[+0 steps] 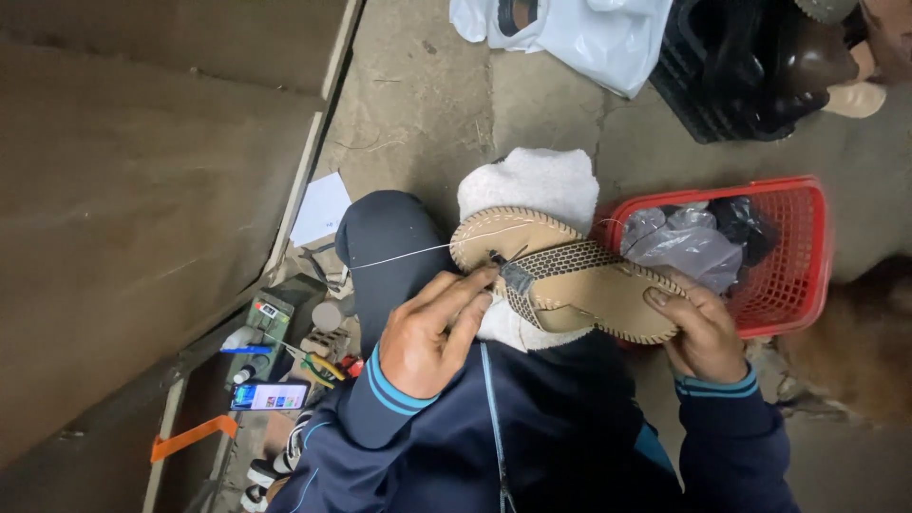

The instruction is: The person sits on the floor and sews a beige sandal using a needle and thread. They repeatedly pull the thread through the sole and upper of the sandal to secure the parts together.

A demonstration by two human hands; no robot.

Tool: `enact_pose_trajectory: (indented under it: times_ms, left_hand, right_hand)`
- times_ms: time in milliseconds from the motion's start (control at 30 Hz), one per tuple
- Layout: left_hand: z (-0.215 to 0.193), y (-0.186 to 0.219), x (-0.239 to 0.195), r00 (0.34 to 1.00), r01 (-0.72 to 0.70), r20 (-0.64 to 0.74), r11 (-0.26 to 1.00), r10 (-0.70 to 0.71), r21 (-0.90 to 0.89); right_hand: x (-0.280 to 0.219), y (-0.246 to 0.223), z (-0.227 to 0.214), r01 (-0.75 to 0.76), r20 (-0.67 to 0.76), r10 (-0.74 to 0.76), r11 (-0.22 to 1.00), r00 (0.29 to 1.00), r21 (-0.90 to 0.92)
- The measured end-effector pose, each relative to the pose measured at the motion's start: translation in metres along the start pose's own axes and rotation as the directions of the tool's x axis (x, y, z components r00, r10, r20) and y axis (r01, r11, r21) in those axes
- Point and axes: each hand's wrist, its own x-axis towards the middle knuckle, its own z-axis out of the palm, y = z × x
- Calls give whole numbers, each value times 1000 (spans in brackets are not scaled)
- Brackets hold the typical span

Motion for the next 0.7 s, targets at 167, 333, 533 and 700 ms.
enact_pose_trajectory:
  times_ms: [167, 333, 533, 700]
  left_hand:
    - [4, 8, 21, 1000, 0, 28, 993, -3, 118]
    - [9, 6, 31, 999, 1, 39, 987, -8, 159]
    - [7, 8, 38, 999, 16, 43, 991, -22, 133]
    - [5, 10, 40, 998, 0, 61, 985, -10, 171]
  right_hand:
    - [3, -3, -3, 58, 40, -56, 997, 998, -57]
    - [5, -6, -6, 65, 46, -61, 993, 997, -100]
    - [9, -14, -5, 19, 17, -17, 996, 1000, -92]
    - [11, -13, -9, 61, 54, -58, 997, 997, -50]
